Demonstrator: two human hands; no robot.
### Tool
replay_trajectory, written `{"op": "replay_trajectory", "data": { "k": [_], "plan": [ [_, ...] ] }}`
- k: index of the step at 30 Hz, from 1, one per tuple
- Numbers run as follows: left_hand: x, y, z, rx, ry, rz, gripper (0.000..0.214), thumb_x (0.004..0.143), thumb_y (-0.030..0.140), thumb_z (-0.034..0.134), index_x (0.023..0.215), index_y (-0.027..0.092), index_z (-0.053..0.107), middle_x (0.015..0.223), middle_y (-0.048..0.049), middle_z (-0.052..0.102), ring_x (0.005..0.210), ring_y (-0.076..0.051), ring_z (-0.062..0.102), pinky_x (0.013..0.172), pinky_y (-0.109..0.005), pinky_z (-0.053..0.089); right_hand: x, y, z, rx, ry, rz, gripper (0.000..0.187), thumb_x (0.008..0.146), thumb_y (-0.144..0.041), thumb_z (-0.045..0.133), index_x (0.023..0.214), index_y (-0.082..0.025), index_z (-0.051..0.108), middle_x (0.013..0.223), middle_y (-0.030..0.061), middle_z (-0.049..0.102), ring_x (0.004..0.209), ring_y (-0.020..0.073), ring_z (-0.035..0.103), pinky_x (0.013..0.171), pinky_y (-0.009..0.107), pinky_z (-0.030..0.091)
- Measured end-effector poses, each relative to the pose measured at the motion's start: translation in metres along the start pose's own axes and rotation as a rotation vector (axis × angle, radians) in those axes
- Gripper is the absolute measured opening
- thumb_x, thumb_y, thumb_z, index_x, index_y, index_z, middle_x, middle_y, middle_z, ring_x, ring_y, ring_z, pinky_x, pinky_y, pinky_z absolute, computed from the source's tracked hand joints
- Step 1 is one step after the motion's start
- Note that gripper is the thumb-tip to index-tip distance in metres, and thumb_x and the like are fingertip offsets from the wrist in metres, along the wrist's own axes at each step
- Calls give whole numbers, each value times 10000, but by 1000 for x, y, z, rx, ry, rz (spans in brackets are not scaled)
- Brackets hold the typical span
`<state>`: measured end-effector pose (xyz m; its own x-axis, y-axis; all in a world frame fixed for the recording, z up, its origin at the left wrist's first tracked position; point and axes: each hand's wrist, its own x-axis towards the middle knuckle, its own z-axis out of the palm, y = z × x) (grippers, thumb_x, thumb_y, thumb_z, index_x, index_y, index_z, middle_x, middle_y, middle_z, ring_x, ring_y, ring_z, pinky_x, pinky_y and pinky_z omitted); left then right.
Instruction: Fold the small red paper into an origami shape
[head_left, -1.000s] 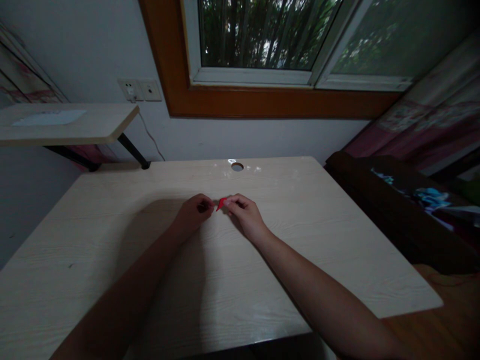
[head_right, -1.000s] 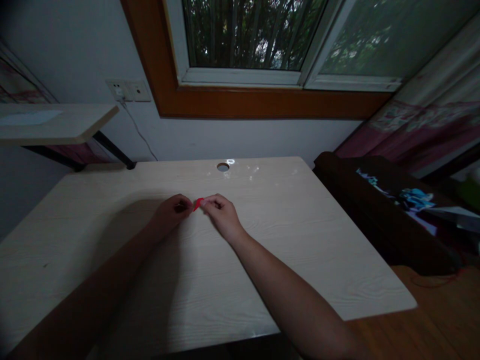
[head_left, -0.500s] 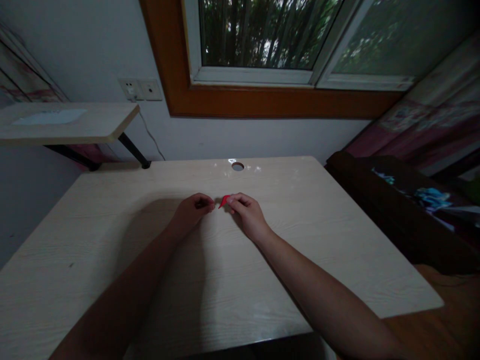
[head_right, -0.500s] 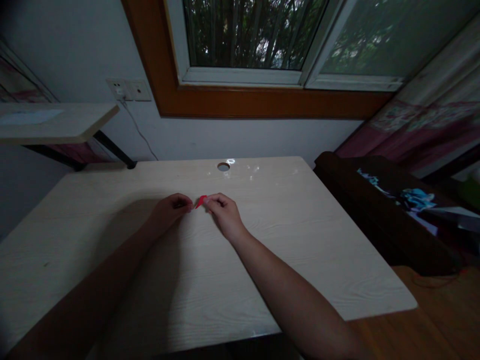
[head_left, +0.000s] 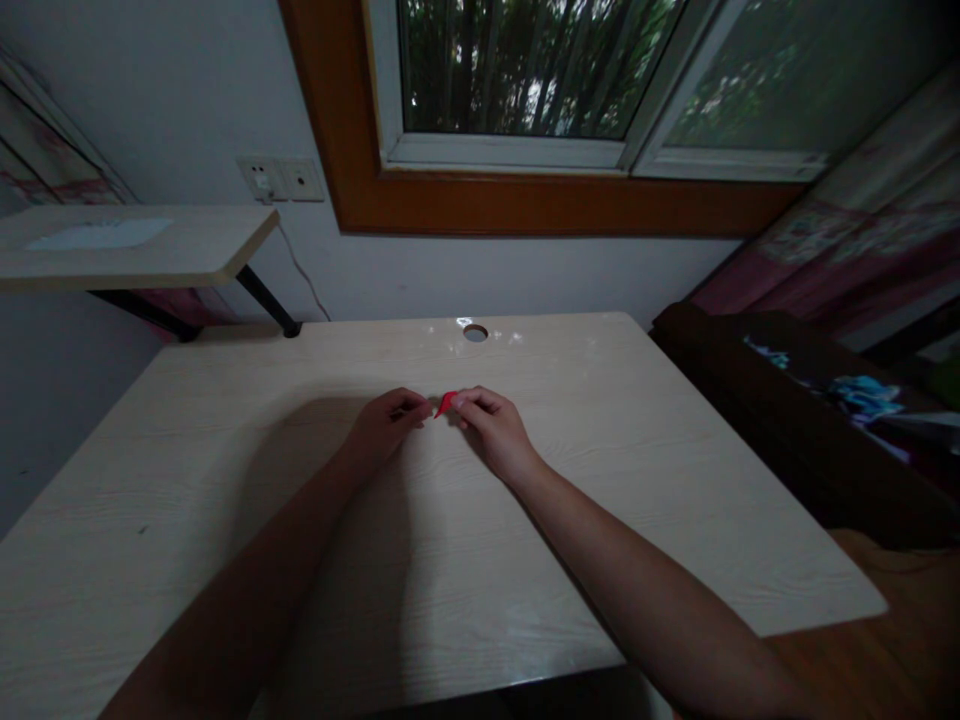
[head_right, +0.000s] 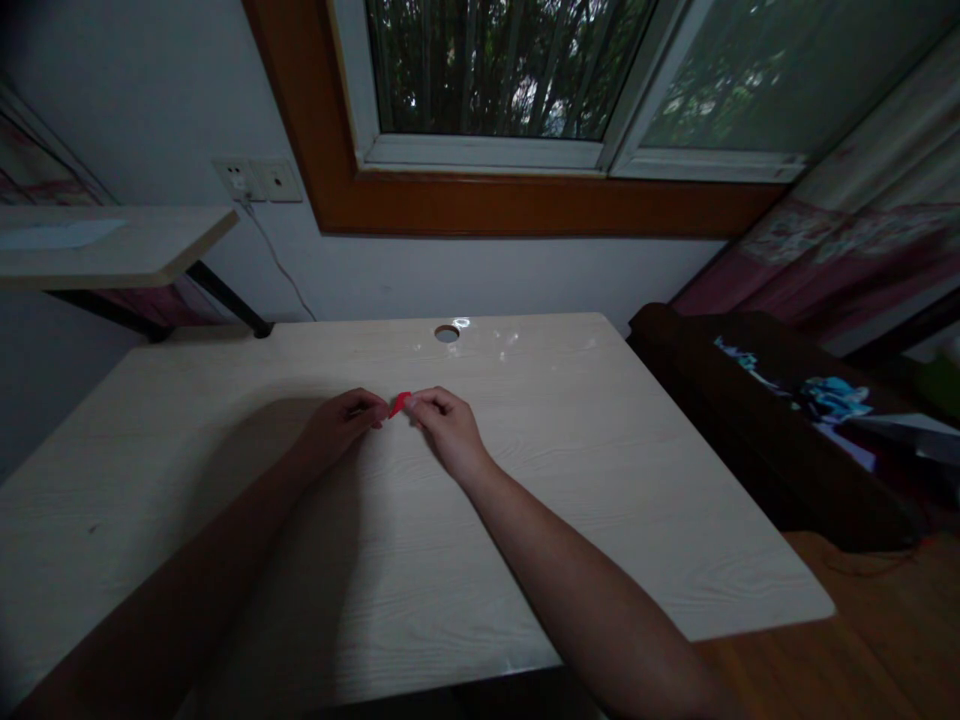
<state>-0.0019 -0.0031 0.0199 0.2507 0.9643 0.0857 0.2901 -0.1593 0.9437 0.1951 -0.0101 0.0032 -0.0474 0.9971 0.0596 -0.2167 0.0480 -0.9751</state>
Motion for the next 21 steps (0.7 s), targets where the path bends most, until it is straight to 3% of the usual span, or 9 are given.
{"op": "replay_trajectory", "data": {
  "k": [14, 21],
  "plan": [
    [-2, 2, -2, 62, -108, 49, 296, 858, 461, 611, 821, 183, 703, 793, -33, 711, 771, -181, 638, 751, -287, 490, -4, -7, 3, -139, -56, -61, 212, 811, -423, 736, 810, -213, 761, 756, 19, 638, 671, 146, 544, 642, 301, 423],
    [-1, -4, -1, -29, -107, 55, 259, 847, 439, 656, 869, 186, 708, 833, -35, 725, 796, -178, 662, 771, -292, 514, -5, -7, 4, -164, -69, -78, 205, 824, -416, 723, 813, -214, 758, 753, 16, 621, 670, 147, 541, 637, 299, 420]
  ]
}}
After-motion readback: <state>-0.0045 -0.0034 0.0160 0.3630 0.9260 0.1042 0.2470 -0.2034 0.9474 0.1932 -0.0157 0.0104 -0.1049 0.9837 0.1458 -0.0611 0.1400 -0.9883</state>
